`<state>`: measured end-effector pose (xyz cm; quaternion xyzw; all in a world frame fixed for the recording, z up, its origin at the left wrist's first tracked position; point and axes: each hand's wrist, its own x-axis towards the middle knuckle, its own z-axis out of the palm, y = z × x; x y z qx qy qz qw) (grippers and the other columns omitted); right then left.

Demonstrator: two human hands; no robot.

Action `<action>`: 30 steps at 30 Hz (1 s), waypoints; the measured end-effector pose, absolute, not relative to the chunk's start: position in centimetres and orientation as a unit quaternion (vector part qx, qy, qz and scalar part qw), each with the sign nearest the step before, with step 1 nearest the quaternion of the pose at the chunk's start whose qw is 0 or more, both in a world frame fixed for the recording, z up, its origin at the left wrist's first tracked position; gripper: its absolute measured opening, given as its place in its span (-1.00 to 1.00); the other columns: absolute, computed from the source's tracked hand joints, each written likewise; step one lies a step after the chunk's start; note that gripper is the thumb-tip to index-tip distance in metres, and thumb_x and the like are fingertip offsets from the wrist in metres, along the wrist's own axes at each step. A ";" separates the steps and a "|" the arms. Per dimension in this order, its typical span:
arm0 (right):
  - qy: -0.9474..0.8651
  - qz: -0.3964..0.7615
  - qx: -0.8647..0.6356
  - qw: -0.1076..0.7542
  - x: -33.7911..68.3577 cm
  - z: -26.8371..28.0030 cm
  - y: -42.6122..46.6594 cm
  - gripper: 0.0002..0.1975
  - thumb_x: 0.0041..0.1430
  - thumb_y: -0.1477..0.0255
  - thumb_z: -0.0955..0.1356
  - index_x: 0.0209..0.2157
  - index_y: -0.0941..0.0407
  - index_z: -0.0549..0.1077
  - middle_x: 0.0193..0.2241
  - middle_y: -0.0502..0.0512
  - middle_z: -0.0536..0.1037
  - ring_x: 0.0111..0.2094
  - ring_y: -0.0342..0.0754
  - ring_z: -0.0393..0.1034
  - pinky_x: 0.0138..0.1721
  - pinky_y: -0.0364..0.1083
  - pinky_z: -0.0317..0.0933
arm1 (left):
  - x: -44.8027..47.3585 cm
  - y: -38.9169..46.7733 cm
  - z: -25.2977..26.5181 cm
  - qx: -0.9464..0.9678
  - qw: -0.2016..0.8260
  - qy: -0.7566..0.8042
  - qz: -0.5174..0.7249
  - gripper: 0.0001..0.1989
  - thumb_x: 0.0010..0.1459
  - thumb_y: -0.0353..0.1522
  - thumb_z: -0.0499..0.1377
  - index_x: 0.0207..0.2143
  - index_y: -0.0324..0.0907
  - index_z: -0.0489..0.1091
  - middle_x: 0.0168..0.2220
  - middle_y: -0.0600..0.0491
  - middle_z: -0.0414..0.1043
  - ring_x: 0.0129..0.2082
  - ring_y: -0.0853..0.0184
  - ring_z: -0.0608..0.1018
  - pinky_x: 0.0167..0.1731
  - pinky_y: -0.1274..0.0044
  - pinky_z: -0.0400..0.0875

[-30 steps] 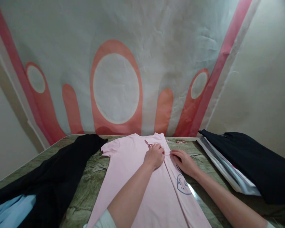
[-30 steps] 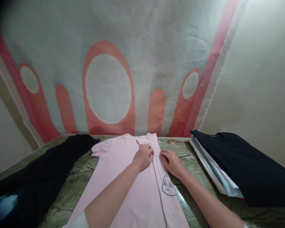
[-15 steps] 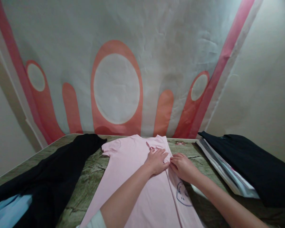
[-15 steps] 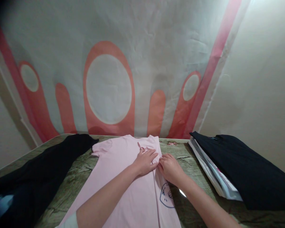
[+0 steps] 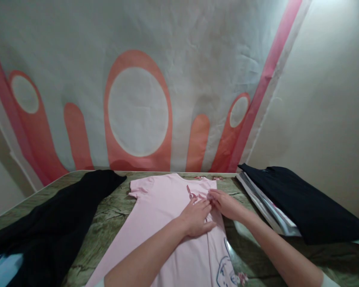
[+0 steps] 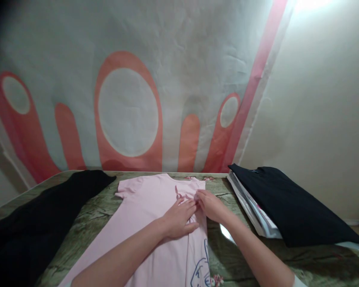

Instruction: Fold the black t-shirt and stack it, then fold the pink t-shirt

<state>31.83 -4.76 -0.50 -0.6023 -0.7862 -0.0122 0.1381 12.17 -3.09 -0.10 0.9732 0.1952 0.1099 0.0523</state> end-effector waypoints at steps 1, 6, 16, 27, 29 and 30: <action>-0.796 -0.002 -0.587 0.147 32.4 -1.5 -4.0 -0.58 0.23 0.46 0.08 0.04 0.22 0.34 0.08 0.26 0.33 0.10 -0.02 0.20 0.07 -0.04 0.08 | 12.2 -3.0 -0.1 0.973 0.053 0.195 0.111 -0.39 0.17 -0.04 -0.09 0.15 -0.22 0.09 0.20 -0.10 0.10 0.20 0.17 0.13 0.15 0.28 -0.09; -0.774 0.033 -0.619 0.130 34.2 -4.8 -1.4 -0.48 0.28 0.26 0.04 0.21 0.12 0.09 0.24 0.14 0.06 0.24 -0.01 -0.09 0.18 0.09 -0.13 | 12.1 -2.8 -0.5 0.972 0.060 0.200 0.109 -0.36 0.19 -0.03 -0.12 0.19 -0.24 0.03 0.22 -0.10 0.04 0.22 0.17 0.10 0.16 0.29 -0.10; -0.696 0.009 -0.712 0.090 35.2 -5.6 1.4 -0.44 0.27 0.19 0.00 0.24 0.11 0.01 0.26 0.08 0.00 0.25 -0.03 -0.18 0.18 0.08 -0.24 | 12.3 -3.1 -0.7 0.969 0.045 0.209 0.121 -0.40 0.20 -0.05 -0.13 0.18 -0.21 0.07 0.20 -0.06 0.10 0.20 0.21 0.12 0.15 0.32 -0.08; -0.666 0.076 -0.720 0.180 38.5 -2.5 5.0 -0.55 0.23 0.27 0.09 -0.21 0.20 0.50 -0.27 0.17 0.55 -0.21 0.01 0.37 -0.21 -0.11 0.16 | 12.2 -3.0 -0.4 0.963 0.037 0.215 0.157 -0.42 0.14 -0.06 -0.02 0.12 -0.19 0.15 0.15 -0.04 0.18 0.12 0.15 0.21 0.10 0.32 0.03; -0.662 0.079 -0.723 0.181 39.0 -1.7 5.8 -0.59 0.20 0.29 0.15 -0.30 0.23 0.53 -0.39 0.15 0.56 -0.33 -0.03 0.38 -0.33 -0.16 0.15 | 12.3 -3.0 -0.4 0.963 0.036 0.215 0.156 -0.42 0.13 -0.05 -0.02 0.11 -0.18 0.16 0.14 -0.04 0.18 0.11 0.15 0.21 0.10 0.32 0.03; -0.660 0.082 -0.725 0.180 39.1 -1.6 6.1 -0.63 0.17 0.31 0.18 -0.33 0.23 0.53 -0.42 0.14 0.56 -0.37 -0.05 0.38 -0.37 -0.17 0.14 | 12.3 -3.0 -0.4 0.964 0.035 0.214 0.156 -0.42 0.13 -0.05 -0.02 0.11 -0.18 0.16 0.14 -0.04 0.19 0.11 0.15 0.21 0.10 0.32 0.03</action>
